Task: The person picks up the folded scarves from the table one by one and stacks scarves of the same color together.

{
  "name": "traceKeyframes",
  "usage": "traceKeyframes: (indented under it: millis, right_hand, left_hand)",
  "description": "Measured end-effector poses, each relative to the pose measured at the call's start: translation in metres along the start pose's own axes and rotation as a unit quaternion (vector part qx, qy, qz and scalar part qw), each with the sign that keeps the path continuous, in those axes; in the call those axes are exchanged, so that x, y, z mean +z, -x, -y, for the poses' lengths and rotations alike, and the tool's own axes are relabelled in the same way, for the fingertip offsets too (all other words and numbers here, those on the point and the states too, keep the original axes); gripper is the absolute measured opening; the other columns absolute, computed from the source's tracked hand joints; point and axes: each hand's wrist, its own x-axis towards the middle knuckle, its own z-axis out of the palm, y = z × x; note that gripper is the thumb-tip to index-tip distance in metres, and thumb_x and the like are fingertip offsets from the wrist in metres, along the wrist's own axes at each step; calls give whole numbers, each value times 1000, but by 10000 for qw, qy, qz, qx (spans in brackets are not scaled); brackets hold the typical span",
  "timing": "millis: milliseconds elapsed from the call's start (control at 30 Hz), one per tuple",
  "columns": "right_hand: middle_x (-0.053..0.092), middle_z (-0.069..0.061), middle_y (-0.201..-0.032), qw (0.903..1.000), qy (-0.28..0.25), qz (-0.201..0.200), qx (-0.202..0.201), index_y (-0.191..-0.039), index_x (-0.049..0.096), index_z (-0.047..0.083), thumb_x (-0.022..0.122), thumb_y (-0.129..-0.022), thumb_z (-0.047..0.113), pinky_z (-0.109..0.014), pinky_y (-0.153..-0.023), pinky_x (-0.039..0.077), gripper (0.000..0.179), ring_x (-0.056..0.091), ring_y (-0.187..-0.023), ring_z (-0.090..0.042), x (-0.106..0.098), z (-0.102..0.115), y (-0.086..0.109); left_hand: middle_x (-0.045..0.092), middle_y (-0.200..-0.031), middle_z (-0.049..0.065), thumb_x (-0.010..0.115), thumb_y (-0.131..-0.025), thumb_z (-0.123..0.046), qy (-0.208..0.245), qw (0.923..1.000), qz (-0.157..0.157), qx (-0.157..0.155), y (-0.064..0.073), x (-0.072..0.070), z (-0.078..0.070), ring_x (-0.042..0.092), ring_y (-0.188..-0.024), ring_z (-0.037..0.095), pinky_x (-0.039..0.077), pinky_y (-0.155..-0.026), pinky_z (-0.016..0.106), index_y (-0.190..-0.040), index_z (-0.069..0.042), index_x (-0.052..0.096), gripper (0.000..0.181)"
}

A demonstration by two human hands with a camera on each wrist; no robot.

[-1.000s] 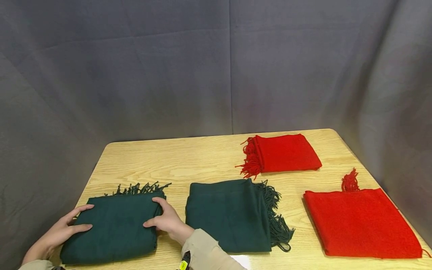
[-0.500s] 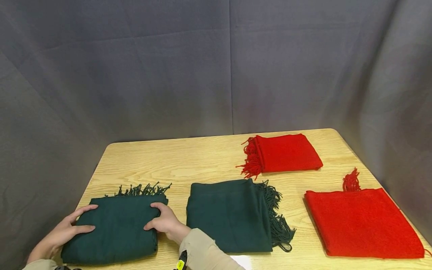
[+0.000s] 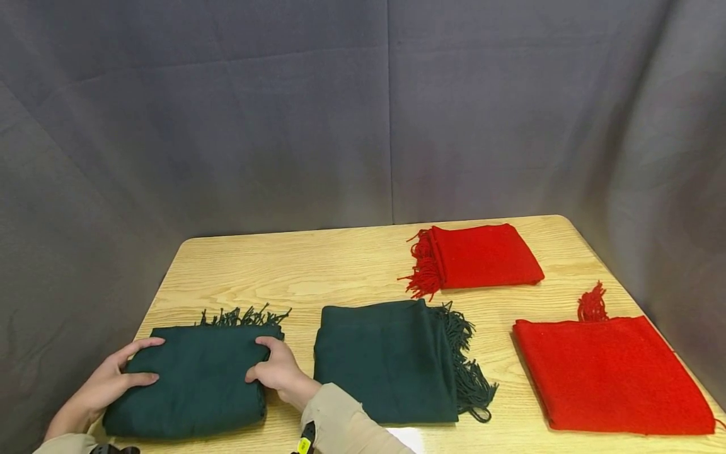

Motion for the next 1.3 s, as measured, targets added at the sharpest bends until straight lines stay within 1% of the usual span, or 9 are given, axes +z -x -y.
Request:
traceKeyframes:
  millis: [133,200,267,333,433,500,700,967,1300]
  right_hand:
    - [48,-12,-125,10000,7,14,-45,-120,55,6,65,-63,-17,-40,-83,46,62,45,-114,-31,-2,3,1]
    - [48,-11,-125,9999,-6,9,-104,-120,55,6,65,-63,-17,-40,-83,46,62,45,-115,-30,-3,4,2]
    - [48,-12,-125,9998,-54,15,-181,-121,55,6,65,-63,-17,-39,-83,45,63,44,-116,-30,-5,5,3]
    - [47,-12,-126,9996,-113,24,-261,-121,55,5,65,-63,-17,-39,-83,45,63,44,-116,-30,-6,6,4]
    - [46,-13,-127,9992,-206,77,-331,-122,54,5,64,-63,-17,-38,-82,46,63,44,-117,-31,-10,8,4]
    - [46,-14,-127,9990,-253,107,-360,-122,54,4,63,-63,-17,-37,-82,45,63,44,-117,-31,-11,10,5]
    - [46,-12,-128,9981,-361,204,-463,-123,54,4,63,-63,-16,-36,-86,44,64,44,-118,-29,-16,16,5]
    - [46,-11,-130,9964,-400,317,-672,-123,54,3,64,-62,-16,-34,-91,41,64,41,-120,-25,-23,29,7]
    - [45,-12,-130,9945,-433,586,-754,-125,52,1,64,-65,-14,-28,-89,40,63,44,-117,-22,-35,45,8]
  left_hand:
    - [46,-110,-19,68,-81,-12,197,9995,-67,245,1,-1,-2,50,-87,-7,46,-72,32,-133,-5,42,59]
    - [49,-106,-23,65,-82,-8,450,9982,4,391,2,-2,-4,54,-85,-3,48,-69,30,-132,-9,44,54]
    - [52,-111,-17,66,-82,-10,422,9984,-7,367,1,-4,-8,53,-86,-4,48,-69,29,-132,-8,44,55]
    - [51,-119,-2,68,-81,-14,319,9992,-23,232,1,-4,-12,52,-87,-5,48,-71,30,-133,-7,42,59]
    - [37,-131,22,70,-79,-20,135,9999,-39,-32,2,-4,-18,47,-90,-7,47,-73,32,-135,-2,37,68]
    - [32,-133,27,69,-80,-19,238,9997,-3,-82,3,-5,-21,48,-90,-6,47,-73,33,-136,-2,35,68]
    - [32,-133,27,68,-81,-19,241,9997,-41,-54,4,-6,-29,48,-90,-4,47,-72,32,-137,-4,35,67]
    - [41,-125,10,66,-83,-19,33,9995,-214,221,7,-11,-39,49,-89,-6,49,-70,31,-136,-8,37,61]
    - [32,-133,24,65,-85,-20,-212,9986,-304,388,7,-15,-52,41,-92,-13,46,-71,27,-138,-8,35,62]
